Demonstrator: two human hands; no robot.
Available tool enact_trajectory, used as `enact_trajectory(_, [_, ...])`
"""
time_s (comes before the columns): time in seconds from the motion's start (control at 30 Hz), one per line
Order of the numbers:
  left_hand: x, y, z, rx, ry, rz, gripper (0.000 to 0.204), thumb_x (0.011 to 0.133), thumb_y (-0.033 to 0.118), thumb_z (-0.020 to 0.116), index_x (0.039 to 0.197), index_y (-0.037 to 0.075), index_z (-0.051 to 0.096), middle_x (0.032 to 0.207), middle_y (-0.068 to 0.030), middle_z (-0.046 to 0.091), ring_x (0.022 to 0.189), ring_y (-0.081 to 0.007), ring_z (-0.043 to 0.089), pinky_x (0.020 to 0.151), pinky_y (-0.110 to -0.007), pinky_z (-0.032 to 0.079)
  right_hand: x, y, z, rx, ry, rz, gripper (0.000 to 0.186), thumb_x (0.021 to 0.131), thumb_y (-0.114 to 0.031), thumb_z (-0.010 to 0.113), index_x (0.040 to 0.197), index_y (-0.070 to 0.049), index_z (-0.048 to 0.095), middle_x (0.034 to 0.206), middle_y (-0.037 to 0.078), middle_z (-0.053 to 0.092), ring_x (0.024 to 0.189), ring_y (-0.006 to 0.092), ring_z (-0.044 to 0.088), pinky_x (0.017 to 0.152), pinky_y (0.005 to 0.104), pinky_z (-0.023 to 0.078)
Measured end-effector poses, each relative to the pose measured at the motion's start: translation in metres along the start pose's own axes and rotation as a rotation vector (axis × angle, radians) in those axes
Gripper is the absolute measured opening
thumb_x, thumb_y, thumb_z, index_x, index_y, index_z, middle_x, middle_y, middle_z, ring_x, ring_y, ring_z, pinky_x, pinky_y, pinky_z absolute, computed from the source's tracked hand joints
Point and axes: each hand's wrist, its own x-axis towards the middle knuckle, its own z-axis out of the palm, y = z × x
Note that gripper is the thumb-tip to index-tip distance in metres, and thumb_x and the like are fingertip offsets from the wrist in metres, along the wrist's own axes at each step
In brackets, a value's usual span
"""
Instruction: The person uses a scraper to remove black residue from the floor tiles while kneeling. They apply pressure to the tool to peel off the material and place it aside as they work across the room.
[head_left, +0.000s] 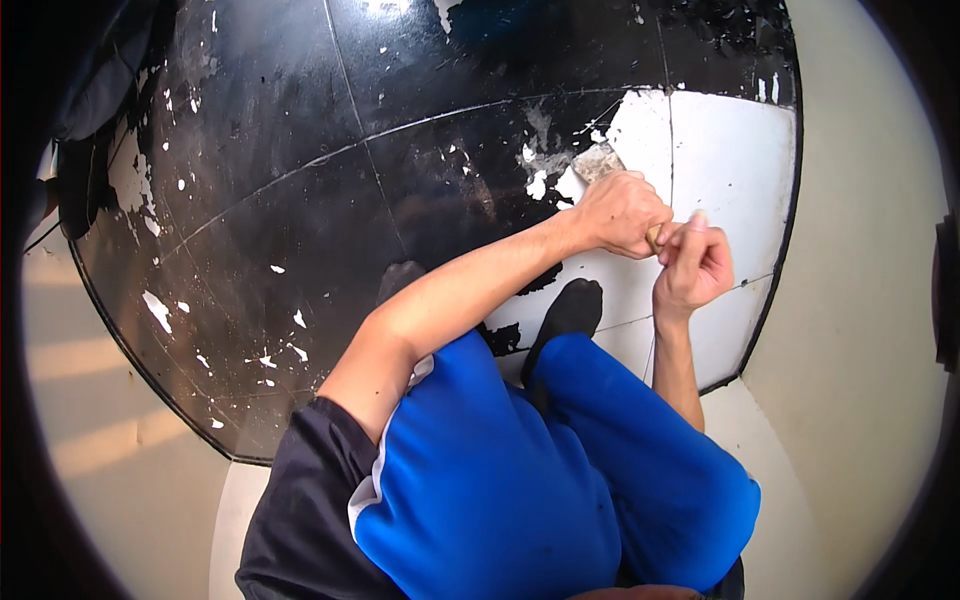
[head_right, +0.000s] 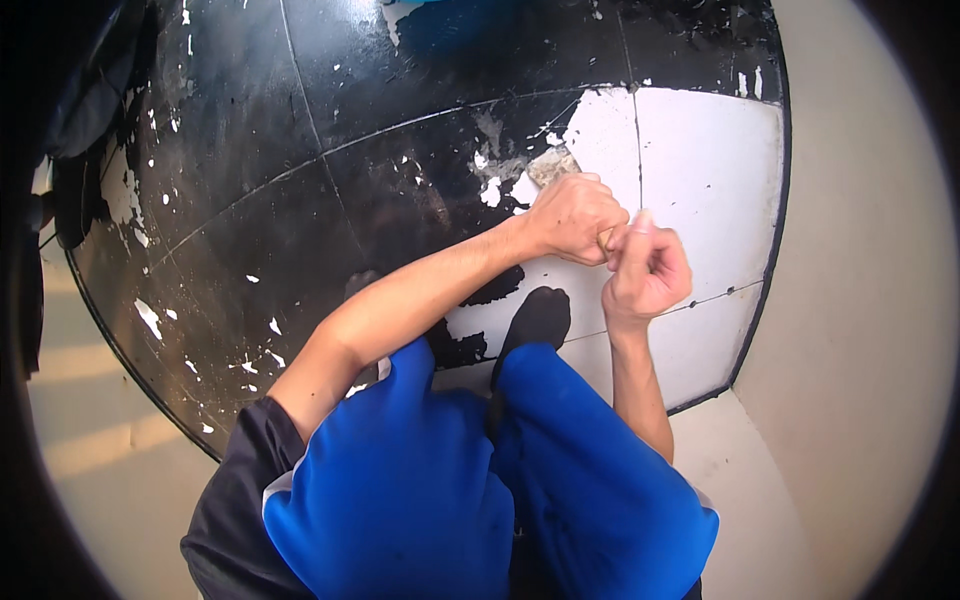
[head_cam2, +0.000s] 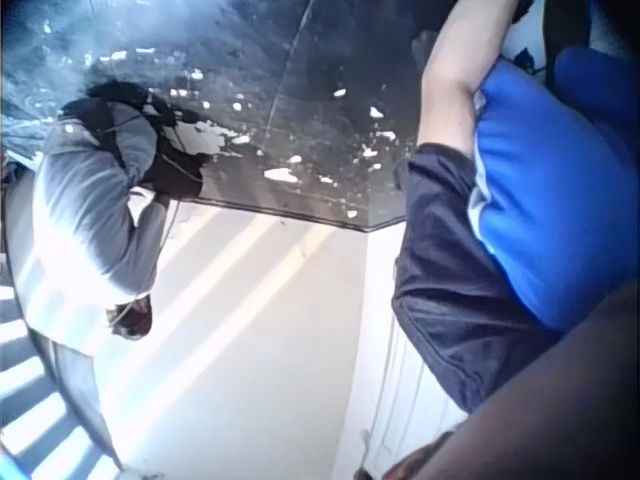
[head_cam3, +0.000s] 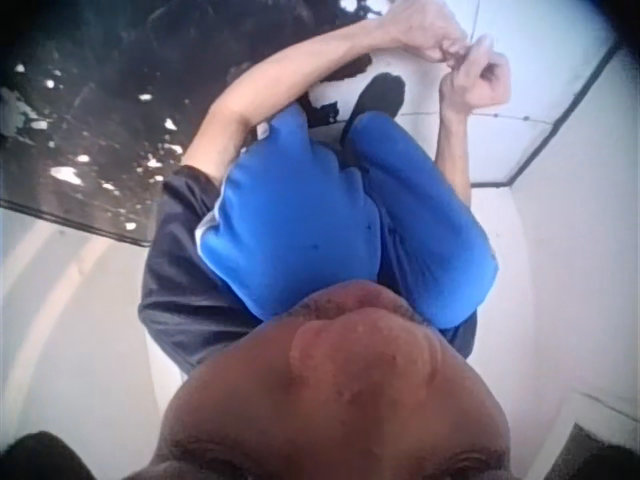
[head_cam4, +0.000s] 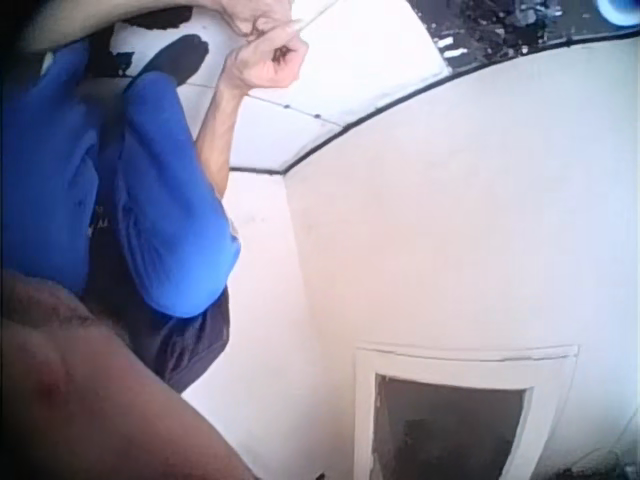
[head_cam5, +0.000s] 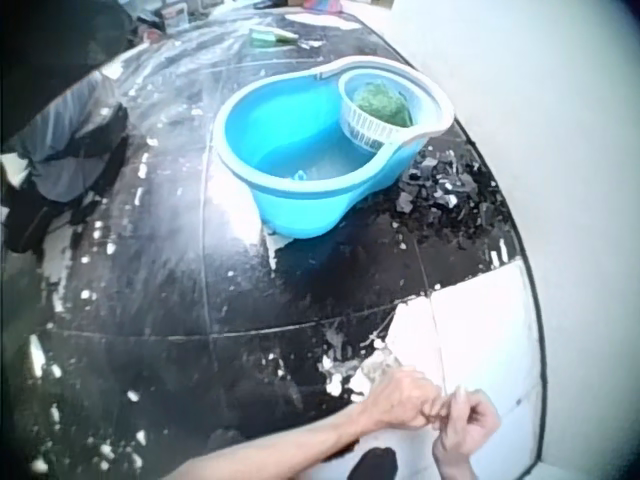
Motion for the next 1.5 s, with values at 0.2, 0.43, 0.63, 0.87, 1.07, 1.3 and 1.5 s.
enact_trajectory(0.2, [0.010,0.002,-0.006,-0.067,0.073,-0.055,0.021,0.060,0.017,0.073,0.061,0.017,0.052,0.055,-0.0020,0.054,0.055,-0.0273,0.058,0.058,-0.039,0.045,0.017,-0.009,0.009,0.068,-0.007,0.027,0.033,0.104,-0.005,0.060,0.072,-0.003,0.052,0.063,0.008,0.061,0.052,0.0080,0.050,0.052,0.0229,0.042])
enact_trajectory(0.43, [0.010,0.001,-0.009,0.030,0.070,0.003,0.025,0.068,0.028,0.078,0.064,0.014,0.057,0.058,-0.0045,0.057,0.059,-0.0274,0.060,0.059,-0.040,0.046,0.007,-0.021,-0.008,-0.344,-0.222,-0.014,0.020,0.088,-0.003,0.073,0.104,0.003,0.063,0.113,0.014,0.056,0.098,0.0205,0.062,0.084,0.0338,0.051])
enact_trajectory(0.63, [0.004,0.015,0.015,-0.028,-0.132,-0.086,0.024,0.070,0.032,0.074,0.064,0.011,0.064,0.058,-0.0104,0.061,0.060,-0.0335,0.065,0.059,-0.044,0.051,0.010,-0.063,-0.025,-0.897,-0.449,0.109,0.026,0.089,-0.012,0.076,0.107,0.000,0.062,0.104,0.018,0.062,0.091,0.0342,0.064,0.081,0.0420,0.052])
enact_trajectory(0.87, [0.004,0.013,0.002,0.063,-0.383,-0.129,0.024,0.062,0.030,0.072,0.056,0.008,0.065,0.060,-0.0171,0.064,0.061,-0.0402,0.067,0.058,-0.048,0.055,0.013,-0.067,-0.012,-0.998,-0.623,0.219,0.030,0.086,-0.011,0.070,0.107,0.003,0.052,0.097,0.024,0.062,0.083,0.0411,0.063,0.075,0.0475,0.051])
enact_trajectory(1.07, [0.000,0.008,-0.011,-0.076,-0.424,-0.209,0.022,0.051,0.022,0.071,0.053,0.006,0.056,0.063,-0.0163,0.063,0.065,-0.0416,0.063,0.059,-0.048,0.052,0.013,-0.064,0.008,-0.977,-0.566,0.256,0.034,0.081,-0.009,0.072,0.102,0.001,0.049,0.091,0.022,0.057,0.078,0.0406,0.060,0.070,0.0467,0.051])
enact_trajectory(1.3, [-0.004,0.014,-0.024,-0.180,-0.469,-0.122,0.018,0.051,0.016,0.071,0.058,0.007,0.057,0.064,-0.0122,0.059,0.067,-0.0345,0.059,0.070,-0.042,0.050,0.006,-0.067,-0.002,-0.903,-0.612,0.355,0.036,0.081,-0.004,0.072,0.110,0.001,0.051,0.092,0.023,0.059,0.079,0.0454,0.062,0.072,0.0488,0.052])
enact_trajectory(1.5, [-0.019,-0.006,-0.026,-0.091,-0.045,0.002,0.024,0.064,0.013,0.076,0.065,0.010,0.051,0.067,-0.0043,0.045,0.067,-0.0261,0.052,0.071,-0.037,0.047,0.004,-0.064,0.000,-0.925,-0.762,0.187,0.043,0.089,-0.004,0.070,0.129,0.001,0.054,0.097,0.019,0.068,0.072,0.0388,0.068,0.058,0.0432,0.054])
